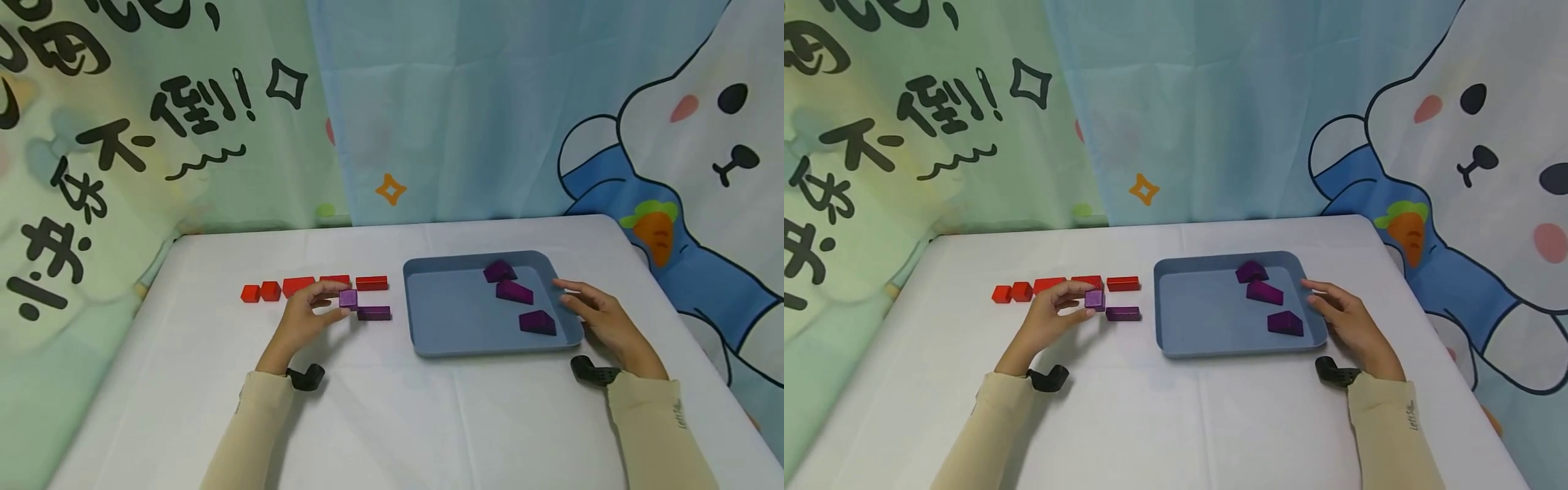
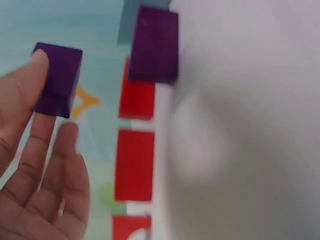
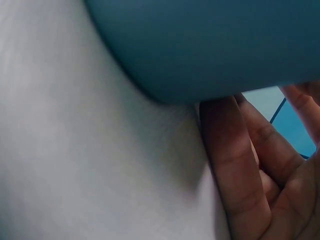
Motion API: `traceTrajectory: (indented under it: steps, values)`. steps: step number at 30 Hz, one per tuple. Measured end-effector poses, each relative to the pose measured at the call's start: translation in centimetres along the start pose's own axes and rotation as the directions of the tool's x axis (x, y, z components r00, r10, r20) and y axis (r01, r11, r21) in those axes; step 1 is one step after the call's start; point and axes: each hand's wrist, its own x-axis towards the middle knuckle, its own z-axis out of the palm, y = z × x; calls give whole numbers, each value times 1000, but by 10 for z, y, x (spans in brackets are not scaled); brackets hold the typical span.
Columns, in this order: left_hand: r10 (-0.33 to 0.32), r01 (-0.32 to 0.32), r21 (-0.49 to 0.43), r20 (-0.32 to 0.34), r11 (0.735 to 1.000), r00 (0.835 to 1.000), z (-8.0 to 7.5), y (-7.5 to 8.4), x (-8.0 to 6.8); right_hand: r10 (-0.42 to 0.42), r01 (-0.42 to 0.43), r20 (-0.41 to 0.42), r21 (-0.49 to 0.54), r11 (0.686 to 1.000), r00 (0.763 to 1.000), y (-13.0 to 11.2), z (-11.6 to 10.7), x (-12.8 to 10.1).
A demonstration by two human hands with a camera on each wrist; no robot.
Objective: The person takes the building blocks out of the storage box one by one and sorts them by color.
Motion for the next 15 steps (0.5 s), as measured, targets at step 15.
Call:
traceTrajectory:
  steps: [15]
  values:
    - [-249, 255, 209, -53, 944, 967, -2, -25, -1, 3, -3, -7, 0, 1000, 1000, 1, 0, -2]
